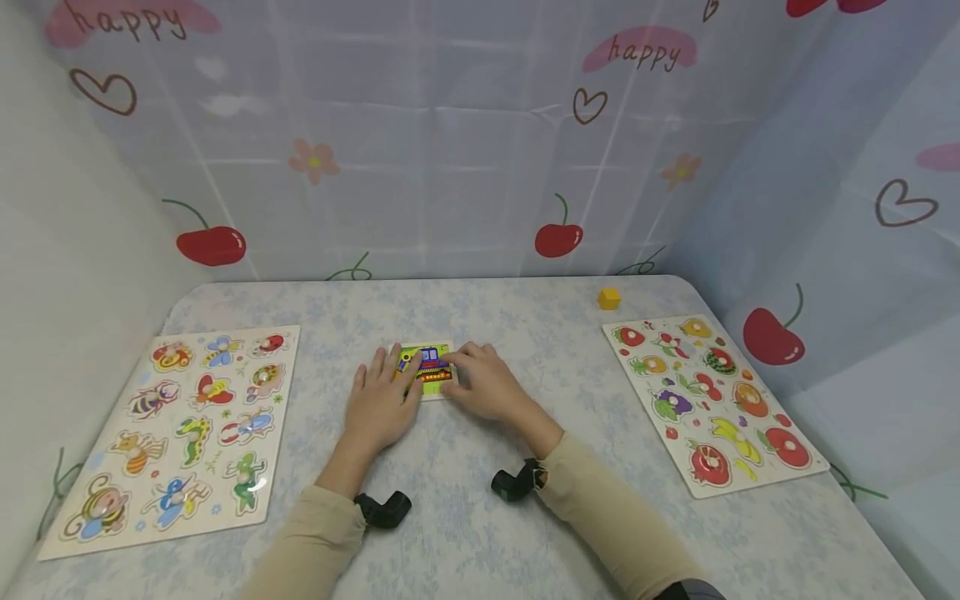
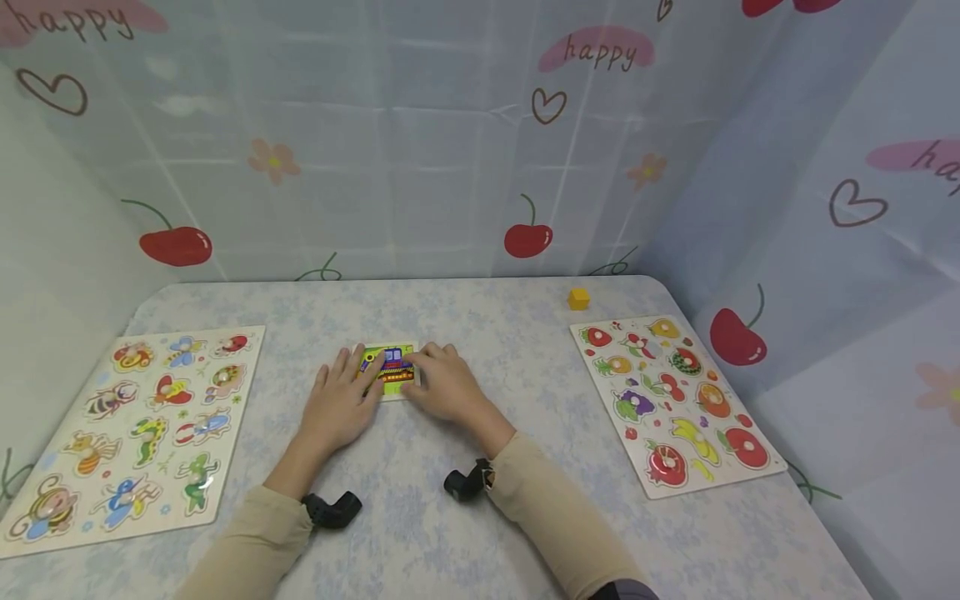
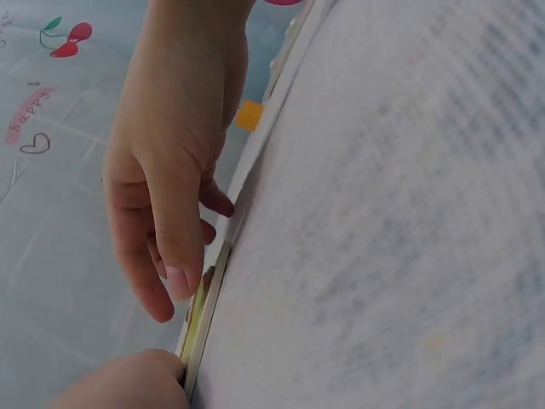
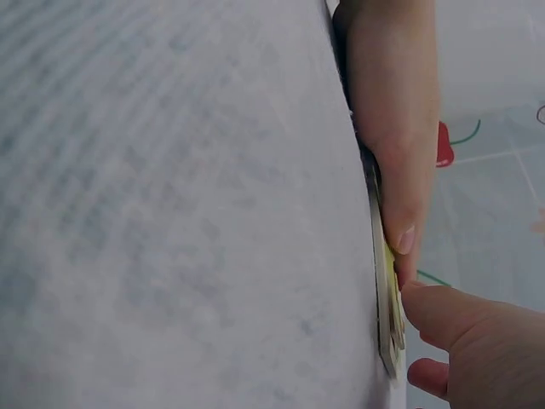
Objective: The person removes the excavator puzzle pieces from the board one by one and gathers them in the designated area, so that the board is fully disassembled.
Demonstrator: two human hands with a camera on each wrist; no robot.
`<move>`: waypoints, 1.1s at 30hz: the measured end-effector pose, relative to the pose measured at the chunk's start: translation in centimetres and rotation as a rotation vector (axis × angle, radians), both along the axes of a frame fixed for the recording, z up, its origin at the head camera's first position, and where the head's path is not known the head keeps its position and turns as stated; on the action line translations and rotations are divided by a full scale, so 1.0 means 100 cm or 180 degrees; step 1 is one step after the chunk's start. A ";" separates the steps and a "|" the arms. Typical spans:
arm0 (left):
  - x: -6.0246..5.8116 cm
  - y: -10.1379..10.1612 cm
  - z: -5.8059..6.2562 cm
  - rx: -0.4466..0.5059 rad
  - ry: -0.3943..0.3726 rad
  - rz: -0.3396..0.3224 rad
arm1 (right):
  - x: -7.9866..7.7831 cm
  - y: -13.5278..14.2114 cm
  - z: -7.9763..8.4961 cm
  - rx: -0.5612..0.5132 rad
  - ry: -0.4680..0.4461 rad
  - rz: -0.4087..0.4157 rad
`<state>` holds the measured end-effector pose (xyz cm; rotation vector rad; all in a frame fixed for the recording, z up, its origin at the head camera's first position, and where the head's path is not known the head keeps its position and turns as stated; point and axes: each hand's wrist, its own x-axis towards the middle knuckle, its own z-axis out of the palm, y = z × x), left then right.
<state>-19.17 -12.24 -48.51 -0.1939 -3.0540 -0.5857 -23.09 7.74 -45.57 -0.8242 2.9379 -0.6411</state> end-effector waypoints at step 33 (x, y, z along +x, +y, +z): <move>0.002 0.001 0.000 -0.0120 0.0040 0.0003 | -0.001 -0.007 -0.003 -0.0161 -0.0180 0.0065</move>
